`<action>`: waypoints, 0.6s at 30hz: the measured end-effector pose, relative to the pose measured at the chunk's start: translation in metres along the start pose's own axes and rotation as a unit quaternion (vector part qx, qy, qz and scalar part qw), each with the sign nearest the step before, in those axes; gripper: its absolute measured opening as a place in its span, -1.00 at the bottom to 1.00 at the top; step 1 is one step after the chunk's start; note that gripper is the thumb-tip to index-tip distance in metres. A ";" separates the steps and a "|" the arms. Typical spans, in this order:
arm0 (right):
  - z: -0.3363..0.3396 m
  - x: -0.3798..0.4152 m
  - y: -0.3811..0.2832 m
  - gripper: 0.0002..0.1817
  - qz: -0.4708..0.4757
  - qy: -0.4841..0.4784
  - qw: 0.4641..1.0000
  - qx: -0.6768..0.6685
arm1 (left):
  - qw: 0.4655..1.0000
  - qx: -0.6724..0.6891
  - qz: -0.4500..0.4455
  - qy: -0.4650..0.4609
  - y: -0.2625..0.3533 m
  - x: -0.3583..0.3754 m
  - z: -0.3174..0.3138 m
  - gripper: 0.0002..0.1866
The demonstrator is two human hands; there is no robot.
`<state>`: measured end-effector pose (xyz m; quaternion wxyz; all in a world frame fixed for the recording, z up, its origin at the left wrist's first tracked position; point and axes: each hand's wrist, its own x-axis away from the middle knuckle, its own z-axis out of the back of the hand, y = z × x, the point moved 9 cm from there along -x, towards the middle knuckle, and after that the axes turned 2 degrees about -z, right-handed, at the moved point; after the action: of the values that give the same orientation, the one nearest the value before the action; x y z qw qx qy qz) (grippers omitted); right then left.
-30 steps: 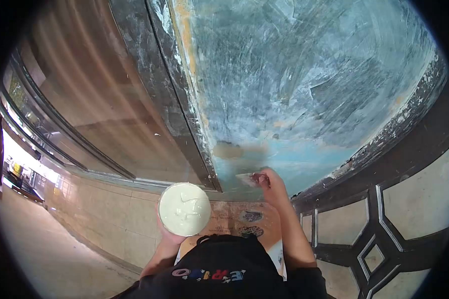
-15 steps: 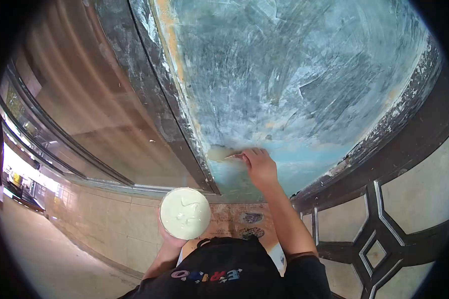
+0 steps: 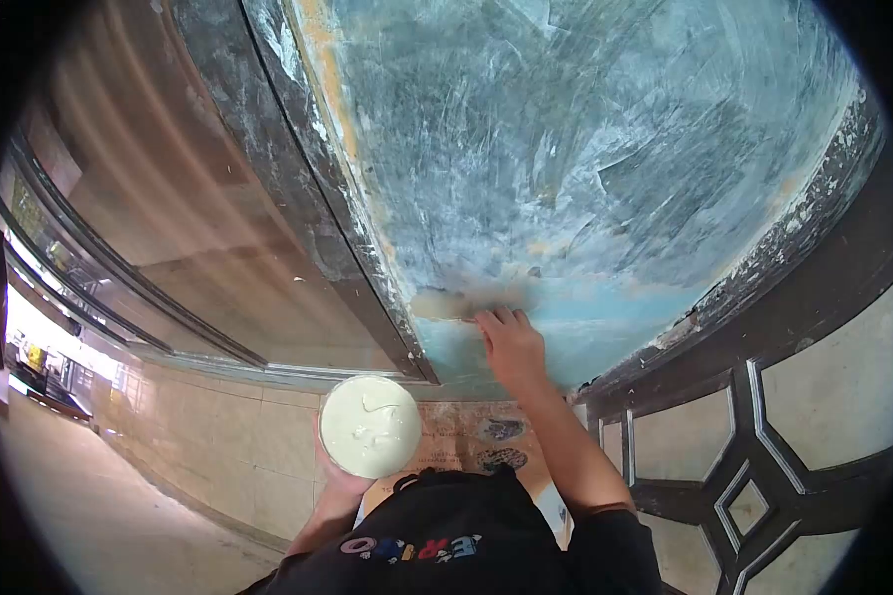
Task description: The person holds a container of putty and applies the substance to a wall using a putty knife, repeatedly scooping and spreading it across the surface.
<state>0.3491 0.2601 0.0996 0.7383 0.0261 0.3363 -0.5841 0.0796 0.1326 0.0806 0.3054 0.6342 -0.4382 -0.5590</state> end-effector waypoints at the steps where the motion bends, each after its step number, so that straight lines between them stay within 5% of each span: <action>1: 0.001 -0.004 -0.003 -0.74 -0.001 0.001 1.000 -0.001 | 0.999 0.012 0.032 -0.015 0.004 -0.005 -0.008 0.01; 2: 0.008 -0.011 -0.005 -0.78 -0.003 0.018 1.000 -0.001 | 0.999 0.012 0.033 -0.016 0.010 -0.008 -0.014 0.01; 4: 0.024 -0.023 -0.012 -0.82 -0.008 0.036 0.999 -0.002 | 0.903 0.403 0.128 0.069 -0.003 -0.007 -0.020 0.04; 8: 0.047 -0.025 -0.018 -0.77 0.004 0.098 0.994 -0.044 | 0.923 0.355 0.120 0.083 -0.009 -0.005 -0.013 0.05; 11: 0.019 -0.009 -0.015 -0.78 0.026 0.072 0.996 -0.052 | 0.873 0.419 0.212 0.136 -0.040 0.008 -0.001 0.10; 12: 0.008 -0.007 -0.016 -0.78 0.034 0.053 0.997 -0.047 | 0.978 0.187 0.073 0.062 -0.019 -0.004 0.008 0.13; 13: 0.004 -0.006 -0.013 -0.78 0.034 0.053 0.997 -0.046 | 0.995 -0.062 -0.073 -0.016 0.004 -0.005 0.000 0.15; 14: 0.003 -0.005 -0.007 -0.78 0.022 0.066 0.997 -0.030 | 0.995 -0.062 -0.072 -0.015 0.003 0.000 0.000 0.15; 15: 0.004 -0.007 -0.004 -0.77 0.010 0.080 0.997 -0.014 | 0.967 0.249 0.029 0.049 -0.002 -0.005 -0.001 0.17; 16: 0.008 -0.011 -0.007 -0.77 0.011 0.079 0.997 -0.016 | 0.830 0.533 0.127 0.108 -0.015 -0.004 -0.011 0.18; 17: 0.019 -0.015 -0.008 -0.76 -0.005 0.102 0.995 -0.016 | 0.830 0.532 0.129 0.110 -0.015 -0.006 -0.010 0.18; 18: 0.029 -0.017 -0.008 -0.74 -0.021 0.127 0.992 -0.015 | 0.896 0.432 0.094 0.044 -0.005 -0.011 -0.012 -0.03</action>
<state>0.3541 0.2589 0.1340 0.6774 0.0822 0.4368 -0.5861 0.0926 0.1437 0.0832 0.0716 0.6832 -0.6804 -0.2553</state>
